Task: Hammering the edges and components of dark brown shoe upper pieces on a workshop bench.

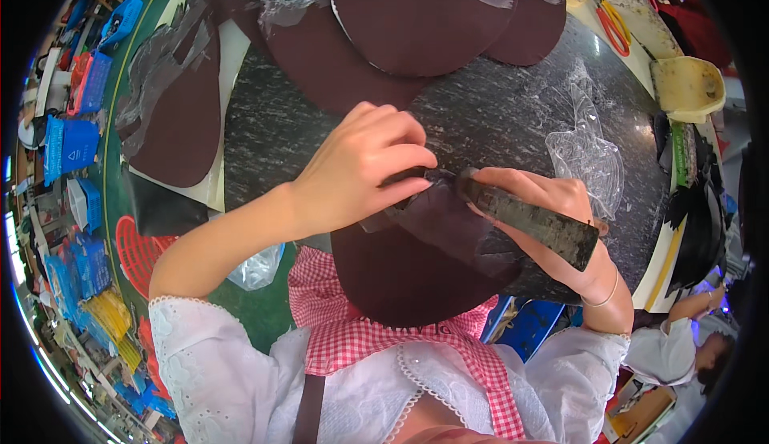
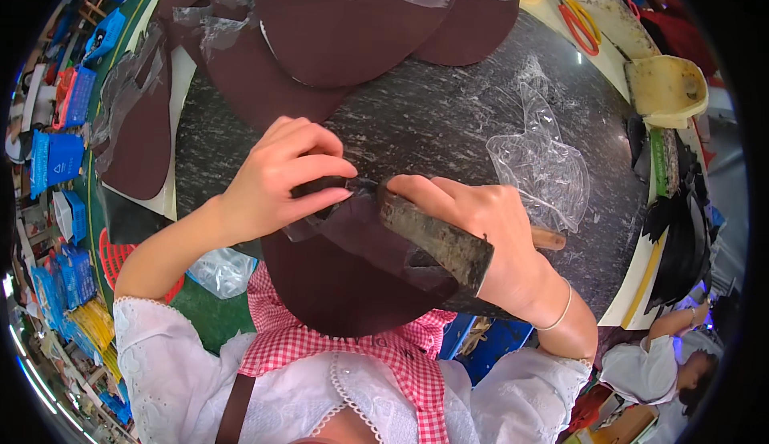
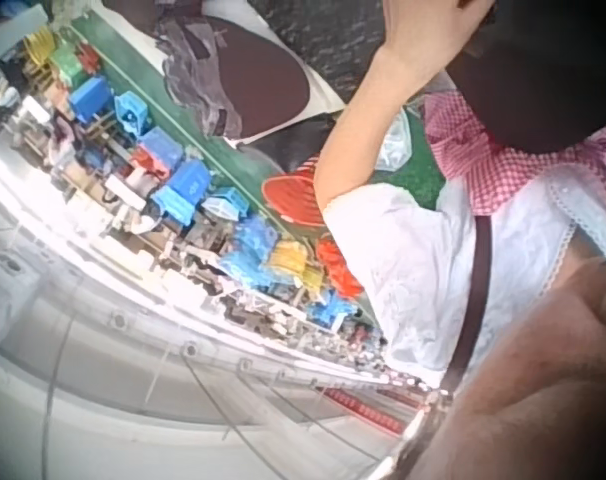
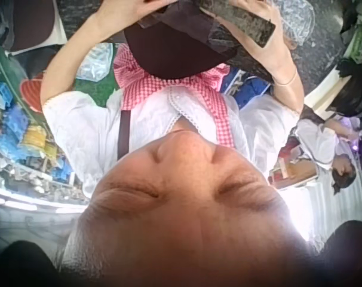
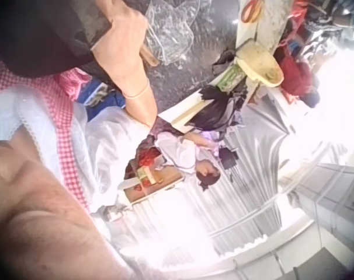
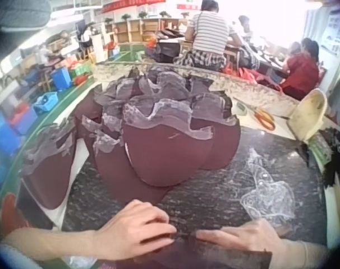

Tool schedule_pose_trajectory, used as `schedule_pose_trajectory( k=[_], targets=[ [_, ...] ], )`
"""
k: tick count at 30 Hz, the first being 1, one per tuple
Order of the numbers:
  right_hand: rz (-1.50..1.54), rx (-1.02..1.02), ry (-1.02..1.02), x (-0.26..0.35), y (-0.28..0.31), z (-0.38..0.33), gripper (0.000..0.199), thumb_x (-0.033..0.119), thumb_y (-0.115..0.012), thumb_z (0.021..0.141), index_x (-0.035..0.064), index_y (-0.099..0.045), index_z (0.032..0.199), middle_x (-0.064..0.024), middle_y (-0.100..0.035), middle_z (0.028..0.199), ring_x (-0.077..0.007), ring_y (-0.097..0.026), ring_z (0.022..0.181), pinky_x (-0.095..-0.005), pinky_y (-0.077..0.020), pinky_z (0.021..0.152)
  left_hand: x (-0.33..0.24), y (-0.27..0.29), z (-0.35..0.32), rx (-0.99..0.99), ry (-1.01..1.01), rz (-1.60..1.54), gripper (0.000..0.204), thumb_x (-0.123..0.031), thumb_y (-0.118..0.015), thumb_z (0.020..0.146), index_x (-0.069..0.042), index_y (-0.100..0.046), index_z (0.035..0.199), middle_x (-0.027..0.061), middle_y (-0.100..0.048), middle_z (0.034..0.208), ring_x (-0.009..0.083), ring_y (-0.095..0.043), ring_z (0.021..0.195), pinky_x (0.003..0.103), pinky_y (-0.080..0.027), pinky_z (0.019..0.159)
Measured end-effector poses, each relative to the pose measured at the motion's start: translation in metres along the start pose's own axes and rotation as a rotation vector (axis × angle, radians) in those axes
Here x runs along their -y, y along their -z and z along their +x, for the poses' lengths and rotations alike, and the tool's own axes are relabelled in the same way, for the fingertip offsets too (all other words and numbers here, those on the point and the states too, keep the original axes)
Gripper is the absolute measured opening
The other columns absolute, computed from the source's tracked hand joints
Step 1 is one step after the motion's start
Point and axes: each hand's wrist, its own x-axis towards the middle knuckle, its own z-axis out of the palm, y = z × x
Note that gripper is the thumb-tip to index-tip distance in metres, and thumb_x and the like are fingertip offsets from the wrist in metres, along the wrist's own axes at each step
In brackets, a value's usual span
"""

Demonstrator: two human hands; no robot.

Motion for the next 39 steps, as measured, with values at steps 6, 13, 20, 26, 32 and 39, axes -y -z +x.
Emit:
schedule_pose_trajectory(
  k=[6, 13, 20, 26, 32, 39],
  targets=[
    [-0.079, -0.034, 0.048, 0.003, 0.015, 0.017, 0.038, 0.027, -0.069, 0.08, 0.0101, -0.065, 0.114, -0.0077, -0.064, 0.075, -0.0294, -0.068, 0.065, -0.0385, -0.0509, 0.055, -0.007, -0.009, -0.009, -0.023, -0.134, 0.201, 0.023, -0.007, -0.078, 0.074, -0.002, -0.074, 0.096, 0.0071, -0.069, 0.1, 0.0236, -0.065, 0.086, 0.037, -0.051, 0.076],
    [-0.068, 0.008, 0.12, -0.004, 0.012, 0.031, 0.036, 0.028, -0.071, 0.079, 0.0119, -0.066, 0.111, -0.0058, -0.067, 0.077, -0.0288, -0.069, 0.065, -0.0388, -0.0527, 0.054, -0.037, -0.012, -0.008, 0.1, -0.255, 0.662, 0.023, -0.009, -0.07, 0.068, 0.0, -0.074, 0.089, 0.0132, -0.07, 0.101, 0.0242, -0.067, 0.09, 0.04, -0.054, 0.076],
    [0.056, 0.077, 0.128, -0.012, 0.006, 0.031, 0.04, 0.03, -0.072, 0.078, 0.01, -0.065, 0.112, -0.0087, -0.066, 0.073, -0.0317, -0.068, 0.065, -0.0403, -0.0519, 0.055, -0.041, -0.02, 0.0, 0.014, 0.062, 0.252, 0.028, 0.002, -0.073, 0.064, 0.008, -0.068, 0.091, 0.0153, -0.064, 0.095, 0.0275, -0.065, 0.079, 0.036, -0.055, 0.063],
    [-0.009, 0.151, 0.08, -0.009, 0.011, 0.035, 0.04, 0.032, -0.073, 0.077, 0.0095, -0.064, 0.11, -0.0106, -0.067, 0.075, -0.0334, -0.068, 0.066, -0.0416, -0.052, 0.056, -0.036, -0.025, -0.009, -0.138, 0.19, 0.16, 0.032, -0.005, -0.079, 0.073, 0.004, -0.069, 0.103, 0.0117, -0.065, 0.1, 0.0271, -0.065, 0.082, 0.039, -0.054, 0.068],
    [-0.012, 0.205, 0.026, -0.002, 0.018, 0.033, 0.034, 0.008, -0.075, 0.08, 0.0069, -0.068, 0.114, -0.0126, -0.073, 0.091, -0.0328, -0.071, 0.075, -0.0375, -0.0557, 0.065, -0.057, -0.029, -0.018, -0.131, 0.279, 0.391, 0.041, -0.016, -0.084, 0.072, -0.003, -0.073, 0.11, 0.004, -0.064, 0.102, 0.0221, -0.061, 0.091, 0.046, -0.042, 0.092],
    [0.02, 0.105, 0.072, -0.005, 0.014, 0.032, 0.038, 0.028, -0.073, 0.078, 0.0113, -0.064, 0.111, -0.0095, -0.067, 0.078, -0.0335, -0.069, 0.069, -0.0419, -0.0532, 0.058, -0.07, -0.039, -0.02, 0.028, 0.094, 0.825, 0.033, -0.014, -0.075, 0.079, 0.001, -0.074, 0.108, 0.0056, -0.065, 0.098, 0.0188, -0.062, 0.093, 0.048, -0.048, 0.097]
  ],
)
